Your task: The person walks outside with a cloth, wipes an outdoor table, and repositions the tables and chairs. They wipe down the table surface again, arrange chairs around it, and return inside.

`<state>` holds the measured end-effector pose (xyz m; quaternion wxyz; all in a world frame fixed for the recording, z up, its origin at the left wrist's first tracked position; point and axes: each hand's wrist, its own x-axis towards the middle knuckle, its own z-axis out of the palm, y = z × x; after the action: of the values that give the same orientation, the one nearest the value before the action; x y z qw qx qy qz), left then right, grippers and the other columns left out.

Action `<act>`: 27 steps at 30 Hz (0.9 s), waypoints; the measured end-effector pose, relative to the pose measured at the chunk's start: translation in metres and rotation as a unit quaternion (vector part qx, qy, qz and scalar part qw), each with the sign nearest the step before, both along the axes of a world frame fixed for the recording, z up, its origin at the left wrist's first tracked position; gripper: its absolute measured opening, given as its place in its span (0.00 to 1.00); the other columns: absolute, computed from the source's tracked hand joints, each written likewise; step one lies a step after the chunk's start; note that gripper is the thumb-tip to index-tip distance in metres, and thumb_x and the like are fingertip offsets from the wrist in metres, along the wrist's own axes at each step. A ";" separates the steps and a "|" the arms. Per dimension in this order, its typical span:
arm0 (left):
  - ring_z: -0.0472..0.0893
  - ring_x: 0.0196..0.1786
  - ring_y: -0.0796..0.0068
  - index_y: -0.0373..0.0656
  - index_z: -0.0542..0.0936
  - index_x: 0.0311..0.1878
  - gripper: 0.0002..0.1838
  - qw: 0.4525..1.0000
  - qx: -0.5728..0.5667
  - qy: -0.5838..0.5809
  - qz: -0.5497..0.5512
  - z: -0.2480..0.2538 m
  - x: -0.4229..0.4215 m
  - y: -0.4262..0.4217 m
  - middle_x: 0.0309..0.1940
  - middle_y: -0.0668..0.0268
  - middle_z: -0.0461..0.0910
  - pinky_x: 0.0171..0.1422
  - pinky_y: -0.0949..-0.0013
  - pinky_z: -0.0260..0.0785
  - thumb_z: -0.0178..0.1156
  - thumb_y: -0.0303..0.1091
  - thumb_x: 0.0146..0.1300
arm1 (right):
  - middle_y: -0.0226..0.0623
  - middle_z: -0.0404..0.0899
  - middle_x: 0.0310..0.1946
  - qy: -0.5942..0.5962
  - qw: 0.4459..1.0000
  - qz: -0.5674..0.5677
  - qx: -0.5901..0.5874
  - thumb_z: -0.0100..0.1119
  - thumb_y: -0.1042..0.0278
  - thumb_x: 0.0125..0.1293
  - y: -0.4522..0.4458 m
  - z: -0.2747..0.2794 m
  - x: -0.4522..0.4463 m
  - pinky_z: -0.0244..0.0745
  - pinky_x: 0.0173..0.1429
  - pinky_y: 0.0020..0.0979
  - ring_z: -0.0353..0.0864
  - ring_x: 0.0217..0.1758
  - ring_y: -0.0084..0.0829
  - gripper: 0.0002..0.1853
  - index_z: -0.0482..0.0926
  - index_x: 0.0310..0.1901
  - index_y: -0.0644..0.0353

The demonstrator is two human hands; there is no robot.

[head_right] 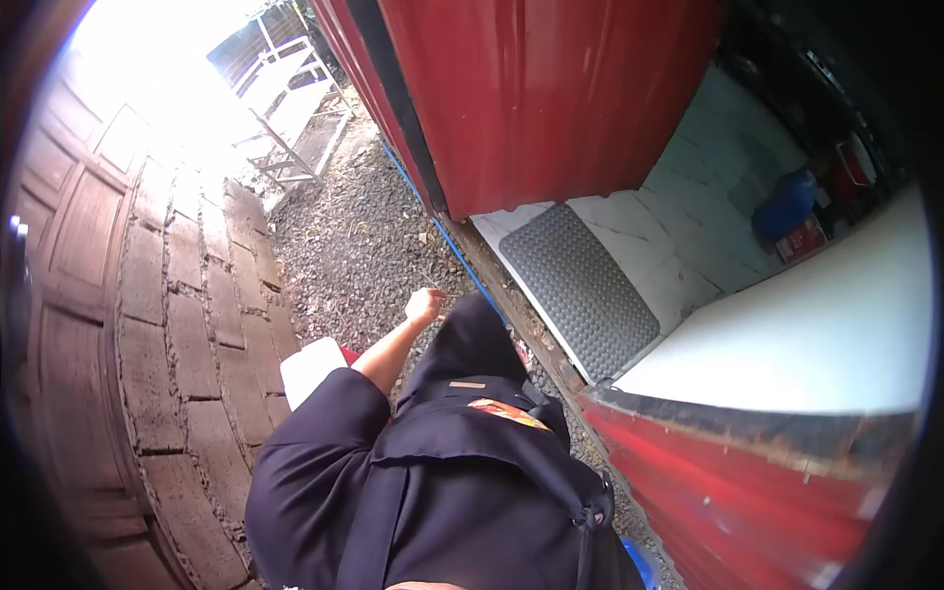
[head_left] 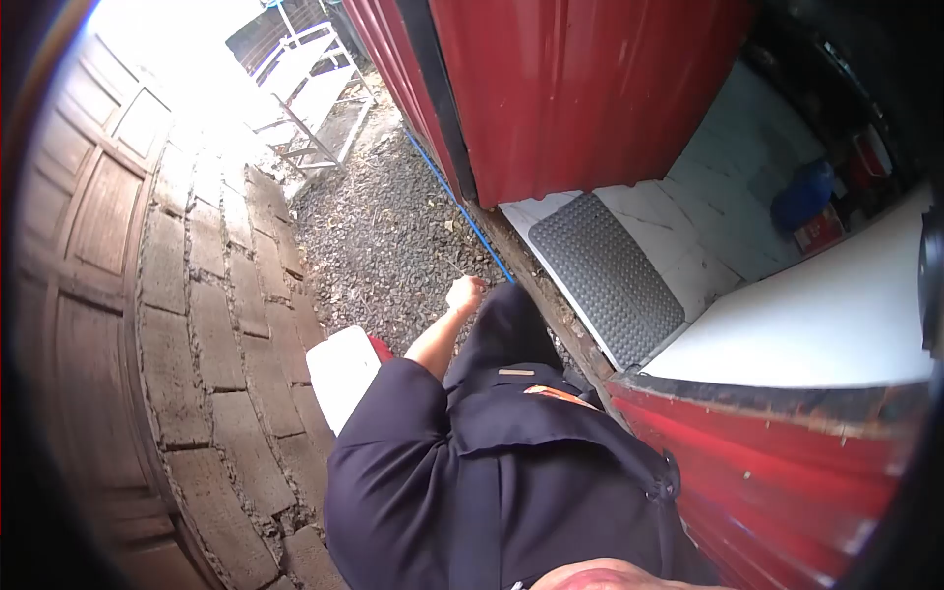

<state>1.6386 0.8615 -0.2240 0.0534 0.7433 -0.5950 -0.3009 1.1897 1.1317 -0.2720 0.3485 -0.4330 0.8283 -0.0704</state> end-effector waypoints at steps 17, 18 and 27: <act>0.73 0.57 0.58 0.46 0.77 0.51 0.19 0.862 0.259 -0.190 -0.393 0.008 -0.219 -0.337 0.52 0.57 0.75 0.55 0.55 0.69 0.51 0.34 0.55 | 0.51 0.80 0.31 0.011 0.993 -0.015 0.119 0.56 0.48 0.53 -0.247 0.081 -0.132 0.73 0.42 0.43 0.80 0.38 0.47 0.23 0.79 0.35 0.64; 0.73 0.57 0.56 0.44 0.76 0.52 0.19 0.913 0.229 -0.123 -0.315 0.032 -0.232 -0.346 0.52 0.55 0.75 0.56 0.53 0.68 0.51 0.34 0.55 | 0.51 0.80 0.31 0.011 0.990 -0.020 0.140 0.56 0.47 0.53 -0.246 0.097 -0.141 0.73 0.42 0.43 0.80 0.38 0.47 0.23 0.79 0.35 0.64; 0.81 0.33 0.56 0.37 0.80 0.30 0.12 0.837 0.008 -0.085 -0.540 0.100 -0.327 -0.416 0.28 0.52 0.80 0.34 0.54 0.71 0.48 0.32 0.54 | 0.52 0.80 0.31 -0.015 0.962 -0.206 0.180 0.55 0.44 0.54 -0.216 0.195 -0.139 0.73 0.42 0.44 0.80 0.39 0.48 0.26 0.79 0.35 0.65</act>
<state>1.3113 0.4450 -0.1243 -0.1742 0.3269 -0.9020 -0.2218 1.0502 0.9160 -0.0767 0.4108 -0.1816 0.8935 0.0036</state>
